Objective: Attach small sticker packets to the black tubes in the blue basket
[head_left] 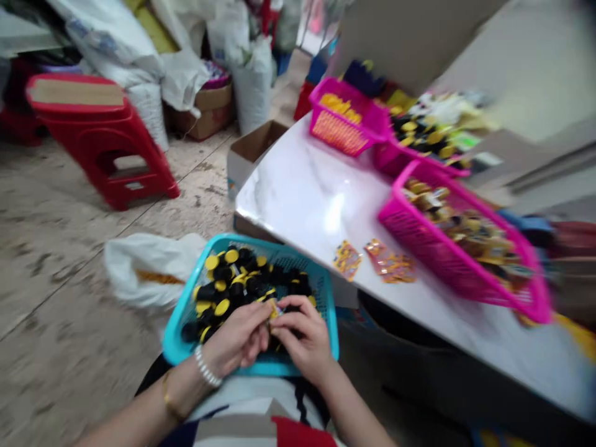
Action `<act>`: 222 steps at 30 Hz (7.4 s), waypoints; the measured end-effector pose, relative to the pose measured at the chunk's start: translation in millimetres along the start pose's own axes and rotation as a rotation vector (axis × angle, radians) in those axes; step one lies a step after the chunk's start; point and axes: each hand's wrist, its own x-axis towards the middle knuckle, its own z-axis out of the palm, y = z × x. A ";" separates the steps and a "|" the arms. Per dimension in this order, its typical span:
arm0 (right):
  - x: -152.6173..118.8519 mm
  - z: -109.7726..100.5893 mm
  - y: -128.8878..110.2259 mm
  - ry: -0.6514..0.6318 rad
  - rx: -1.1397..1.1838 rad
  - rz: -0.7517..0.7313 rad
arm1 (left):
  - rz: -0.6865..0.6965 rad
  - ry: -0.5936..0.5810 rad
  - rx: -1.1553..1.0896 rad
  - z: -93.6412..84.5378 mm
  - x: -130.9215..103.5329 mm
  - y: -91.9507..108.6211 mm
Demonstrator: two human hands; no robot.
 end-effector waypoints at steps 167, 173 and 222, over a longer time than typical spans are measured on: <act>-23.9 -7.2 25.2 0.009 0.163 0.435 | 0.155 0.166 -0.161 -18.5 14.6 4.4; -27.5 -1.9 31.8 0.054 -0.142 0.361 | 0.148 0.161 -0.160 -18.9 13.0 2.5; 0.6 29.2 13.4 0.369 0.535 0.608 | 0.052 0.099 -0.247 -18.3 18.6 4.8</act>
